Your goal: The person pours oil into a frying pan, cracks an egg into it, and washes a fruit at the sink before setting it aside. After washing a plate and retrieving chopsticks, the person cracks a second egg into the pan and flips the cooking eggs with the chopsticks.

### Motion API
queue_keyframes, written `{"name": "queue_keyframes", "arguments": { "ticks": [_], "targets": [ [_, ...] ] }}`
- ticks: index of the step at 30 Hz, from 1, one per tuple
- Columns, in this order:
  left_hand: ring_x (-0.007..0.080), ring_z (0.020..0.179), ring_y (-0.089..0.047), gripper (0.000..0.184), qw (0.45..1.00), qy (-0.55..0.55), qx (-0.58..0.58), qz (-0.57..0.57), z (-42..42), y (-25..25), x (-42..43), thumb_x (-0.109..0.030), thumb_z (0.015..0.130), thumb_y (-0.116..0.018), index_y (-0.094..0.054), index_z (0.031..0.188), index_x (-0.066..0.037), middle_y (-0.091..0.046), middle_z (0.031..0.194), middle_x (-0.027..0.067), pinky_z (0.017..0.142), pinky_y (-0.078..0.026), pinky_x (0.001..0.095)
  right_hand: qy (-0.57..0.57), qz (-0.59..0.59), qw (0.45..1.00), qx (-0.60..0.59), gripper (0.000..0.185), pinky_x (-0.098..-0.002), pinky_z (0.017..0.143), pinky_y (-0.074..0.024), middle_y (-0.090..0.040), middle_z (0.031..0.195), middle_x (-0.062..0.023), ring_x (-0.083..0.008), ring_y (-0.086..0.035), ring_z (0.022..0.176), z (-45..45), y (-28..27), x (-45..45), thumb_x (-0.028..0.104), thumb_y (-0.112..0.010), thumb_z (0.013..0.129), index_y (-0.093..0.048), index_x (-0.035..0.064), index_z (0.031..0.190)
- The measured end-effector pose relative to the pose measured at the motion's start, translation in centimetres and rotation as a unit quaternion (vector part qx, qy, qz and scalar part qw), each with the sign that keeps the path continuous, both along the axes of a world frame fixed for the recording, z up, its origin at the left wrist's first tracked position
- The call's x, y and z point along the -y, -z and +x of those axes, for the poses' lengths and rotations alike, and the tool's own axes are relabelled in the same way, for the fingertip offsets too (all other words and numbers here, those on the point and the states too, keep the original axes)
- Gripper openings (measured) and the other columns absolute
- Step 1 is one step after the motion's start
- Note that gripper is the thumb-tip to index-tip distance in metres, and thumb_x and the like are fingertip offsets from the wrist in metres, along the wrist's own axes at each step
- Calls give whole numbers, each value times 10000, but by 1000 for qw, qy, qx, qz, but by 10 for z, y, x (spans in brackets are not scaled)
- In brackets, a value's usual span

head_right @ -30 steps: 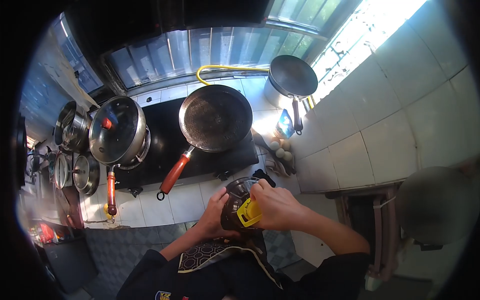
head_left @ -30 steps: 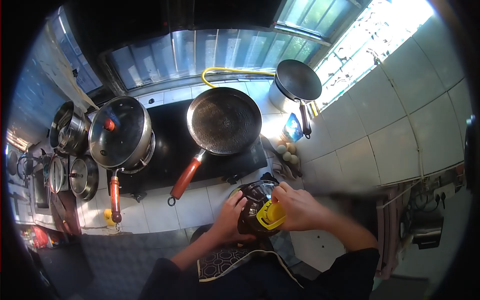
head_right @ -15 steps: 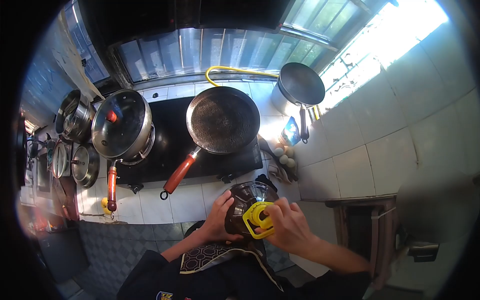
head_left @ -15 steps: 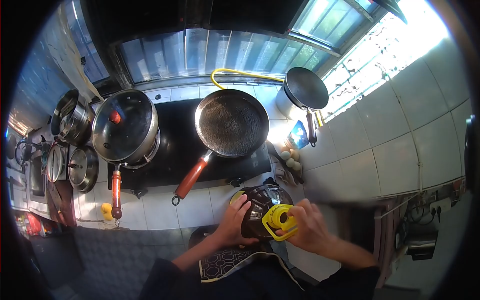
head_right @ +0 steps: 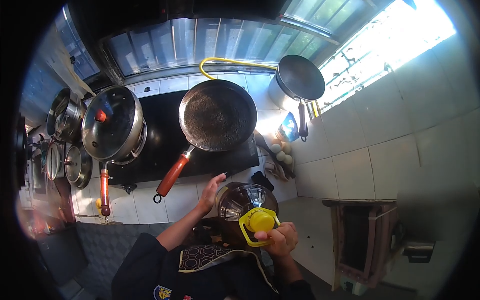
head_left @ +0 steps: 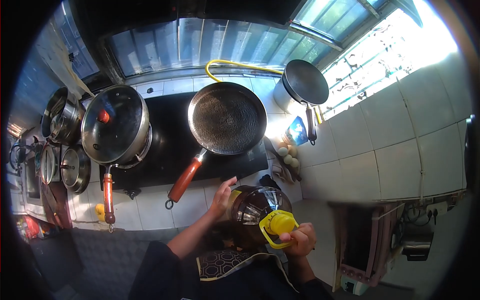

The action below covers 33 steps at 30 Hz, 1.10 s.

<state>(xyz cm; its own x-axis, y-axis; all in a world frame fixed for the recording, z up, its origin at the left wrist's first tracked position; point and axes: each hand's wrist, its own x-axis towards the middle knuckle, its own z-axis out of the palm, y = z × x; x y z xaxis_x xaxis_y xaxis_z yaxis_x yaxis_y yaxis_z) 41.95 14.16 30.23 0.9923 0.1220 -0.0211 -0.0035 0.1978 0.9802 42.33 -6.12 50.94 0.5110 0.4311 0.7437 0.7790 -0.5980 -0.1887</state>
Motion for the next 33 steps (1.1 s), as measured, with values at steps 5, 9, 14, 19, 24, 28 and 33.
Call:
{"name": "queue_keyframes", "arguments": {
  "ticks": [5, 9, 14, 19, 24, 28, 33],
  "targets": [
    [212, 1113, -479, 491, 998, 28, -17, -54, 28, 13, 14, -344, 951, -276, -491, 1188, 28, -526, 1175, 152, 963, -351, 314, -1, 45, 999, -14, 300, -255, 461, -423, -407, 569, -13, -153, -471, 468, 21, -12, -18, 351, -637, 812, -506, 94, 732],
    [200, 1036, -530, 491, 982, 90, -60, -154, 31, 10, 15, -334, 944, -292, -509, 1149, 57, -568, 1092, 153, 925, -397, 307, -30, -79, 991, -107, 324, -263, 491, -443, -526, 655, -53, -177, -554, 544, 37, -42, -23, 358, -641, 793, -603, 57, 905],
    [198, 1026, -531, 482, 982, 84, -66, -157, 27, 12, 16, -325, 938, -286, -533, 1115, 50, -578, 1071, 147, 924, -391, 308, -101, -220, 947, -211, 298, -282, 525, -471, -593, 820, -82, -197, -612, 642, 32, -60, -16, 292, -678, 743, -621, 56, 916],
    [201, 991, -539, 468, 983, 71, -59, -160, 26, 23, 20, -309, 924, -289, -564, 1075, 38, -593, 1046, 139, 907, -381, 300, -137, -229, 930, -254, 458, -274, 531, -484, -557, 922, -85, -179, -608, 688, 27, -67, -11, 240, -759, 640, -580, 81, 1030],
    [194, 982, -540, 466, 984, 61, -67, -152, 26, 20, 19, -311, 925, -290, -564, 1077, 35, -595, 1040, 137, 899, -387, 302, -115, -222, 937, -245, 524, -278, 556, -502, -503, 964, -90, -208, -597, 763, 17, -58, -2, 246, -785, 616, -540, 76, 1046],
    [189, 985, -542, 458, 986, 63, -59, -140, 27, 25, 20, -307, 928, -299, -562, 1080, 36, -596, 1036, 135, 894, -395, 298, -64, -170, 965, -188, 491, -267, 504, -481, -477, 871, -77, -195, -553, 670, 7, -58, 0, 259, -797, 624, -523, 50, 973],
    [188, 1000, -540, 454, 984, 57, -65, -159, 25, 25, 21, -301, 930, -305, -558, 1084, 42, -593, 1048, 141, 903, -396, 296, -46, -113, 988, -91, 491, -259, 435, -436, -477, 770, -62, -178, -517, 574, 1, -37, 6, 291, -815, 600, -511, 50, 900]
  ]
}}
